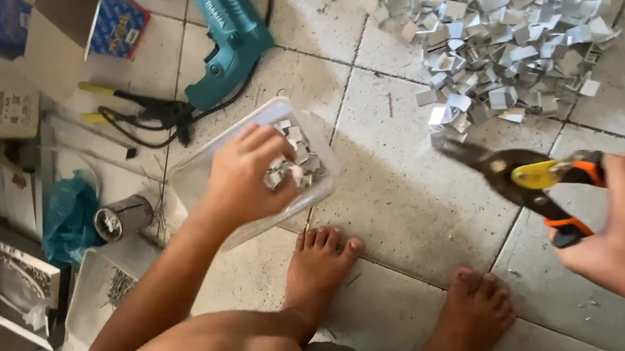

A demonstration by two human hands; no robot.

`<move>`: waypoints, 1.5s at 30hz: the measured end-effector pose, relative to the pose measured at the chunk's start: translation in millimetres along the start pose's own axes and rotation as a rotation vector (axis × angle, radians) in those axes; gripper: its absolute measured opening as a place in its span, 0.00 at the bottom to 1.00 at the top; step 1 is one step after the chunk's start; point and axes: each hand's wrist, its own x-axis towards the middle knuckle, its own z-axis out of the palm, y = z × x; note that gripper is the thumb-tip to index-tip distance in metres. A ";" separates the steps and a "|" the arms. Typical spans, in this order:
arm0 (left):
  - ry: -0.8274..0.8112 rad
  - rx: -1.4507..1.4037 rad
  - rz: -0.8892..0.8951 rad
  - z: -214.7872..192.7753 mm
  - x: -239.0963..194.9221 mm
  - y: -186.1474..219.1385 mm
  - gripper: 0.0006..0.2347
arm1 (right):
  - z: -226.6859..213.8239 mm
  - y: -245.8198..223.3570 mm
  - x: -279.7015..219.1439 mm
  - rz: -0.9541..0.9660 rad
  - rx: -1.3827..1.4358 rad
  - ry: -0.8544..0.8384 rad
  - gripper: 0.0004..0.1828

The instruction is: Cutting small aluminum or metal pieces using tin snips on a tiled floor.

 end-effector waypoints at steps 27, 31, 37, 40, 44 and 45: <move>-0.227 0.071 -0.029 169.5 145.4 36.3 0.03 | -7.3 7.4 -27.0 0.107 -0.007 -0.048 0.47; -0.259 0.071 0.048 158.5 137.5 35.6 0.10 | -7.0 8.8 -30.6 0.120 -0.004 -0.062 0.46; -0.146 -0.539 0.167 79.6 100.4 65.0 0.07 | -19.1 -1.8 -22.5 0.091 0.057 -0.072 0.46; -0.077 -0.656 0.186 41.0 75.6 84.3 0.05 | -28.7 -15.8 -16.3 0.115 0.097 -0.166 0.52; 0.037 -0.743 0.084 12.0 53.3 92.2 0.07 | -34.4 -29.8 -7.0 0.006 0.134 -0.199 0.51; 0.081 -0.747 0.092 8.6 48.8 92.1 0.07 | -35.1 -32.8 -5.1 -0.005 0.139 -0.217 0.51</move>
